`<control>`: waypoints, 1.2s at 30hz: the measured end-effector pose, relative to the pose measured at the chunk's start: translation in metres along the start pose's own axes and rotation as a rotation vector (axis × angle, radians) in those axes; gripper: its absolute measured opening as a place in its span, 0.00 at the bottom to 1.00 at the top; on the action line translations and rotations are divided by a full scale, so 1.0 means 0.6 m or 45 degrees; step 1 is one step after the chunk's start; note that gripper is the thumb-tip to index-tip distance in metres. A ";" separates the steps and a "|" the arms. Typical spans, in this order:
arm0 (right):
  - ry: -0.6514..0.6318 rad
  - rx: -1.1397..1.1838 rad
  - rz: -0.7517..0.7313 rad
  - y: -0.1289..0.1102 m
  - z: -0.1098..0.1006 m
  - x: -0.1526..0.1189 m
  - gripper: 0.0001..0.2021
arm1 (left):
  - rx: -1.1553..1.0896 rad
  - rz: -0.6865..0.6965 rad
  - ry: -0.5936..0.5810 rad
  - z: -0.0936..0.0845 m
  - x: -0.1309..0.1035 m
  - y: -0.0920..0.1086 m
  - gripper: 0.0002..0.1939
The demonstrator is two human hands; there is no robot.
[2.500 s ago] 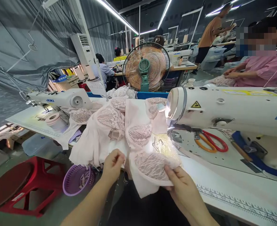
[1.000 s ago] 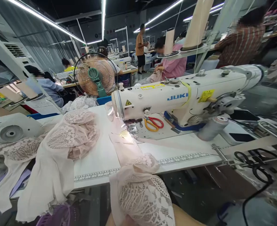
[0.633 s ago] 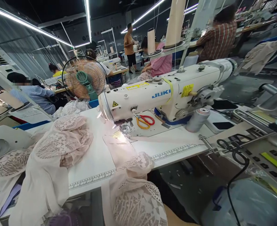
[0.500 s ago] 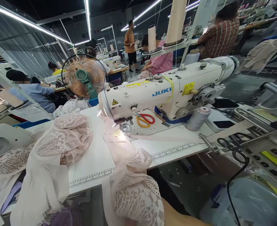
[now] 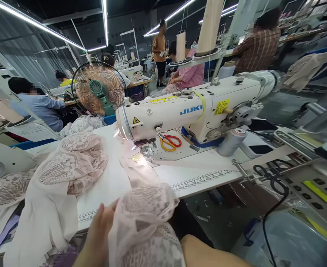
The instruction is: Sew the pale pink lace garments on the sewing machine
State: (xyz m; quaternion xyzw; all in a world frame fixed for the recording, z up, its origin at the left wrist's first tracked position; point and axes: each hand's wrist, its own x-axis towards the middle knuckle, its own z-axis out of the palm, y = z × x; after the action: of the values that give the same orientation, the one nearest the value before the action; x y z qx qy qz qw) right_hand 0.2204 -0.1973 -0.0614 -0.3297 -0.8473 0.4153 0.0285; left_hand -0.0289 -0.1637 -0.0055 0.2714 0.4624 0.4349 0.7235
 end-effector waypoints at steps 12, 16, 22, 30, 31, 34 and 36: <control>0.795 0.379 0.239 0.006 -0.182 0.039 0.16 | 0.214 0.262 0.333 0.056 0.029 0.024 0.24; 0.557 0.644 0.109 0.013 -0.175 0.092 0.16 | 0.535 0.323 0.371 0.060 0.018 0.000 0.25; 0.493 0.677 -0.012 0.020 -0.152 0.113 0.14 | 0.859 0.354 0.353 0.034 0.025 -0.007 0.25; 0.490 0.395 -0.148 0.015 -0.155 0.113 0.16 | 1.088 0.369 0.194 0.055 0.057 -0.007 0.19; 0.495 0.375 -0.146 0.015 -0.154 0.115 0.16 | 1.101 0.352 0.167 0.059 0.064 -0.004 0.18; 0.550 0.344 -0.116 0.014 -0.151 0.119 0.15 | 1.166 0.261 0.071 0.064 0.080 0.010 0.16; 0.632 0.351 -0.068 0.011 -0.150 0.119 0.16 | 1.125 0.209 0.069 0.065 0.083 0.014 0.16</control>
State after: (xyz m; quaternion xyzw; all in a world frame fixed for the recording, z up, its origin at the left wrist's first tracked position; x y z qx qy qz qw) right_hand 0.1971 -0.0914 -0.0236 -0.3921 -0.7582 0.4323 0.2906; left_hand 0.0130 -0.1156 -0.0036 0.5786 0.5994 0.2587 0.4889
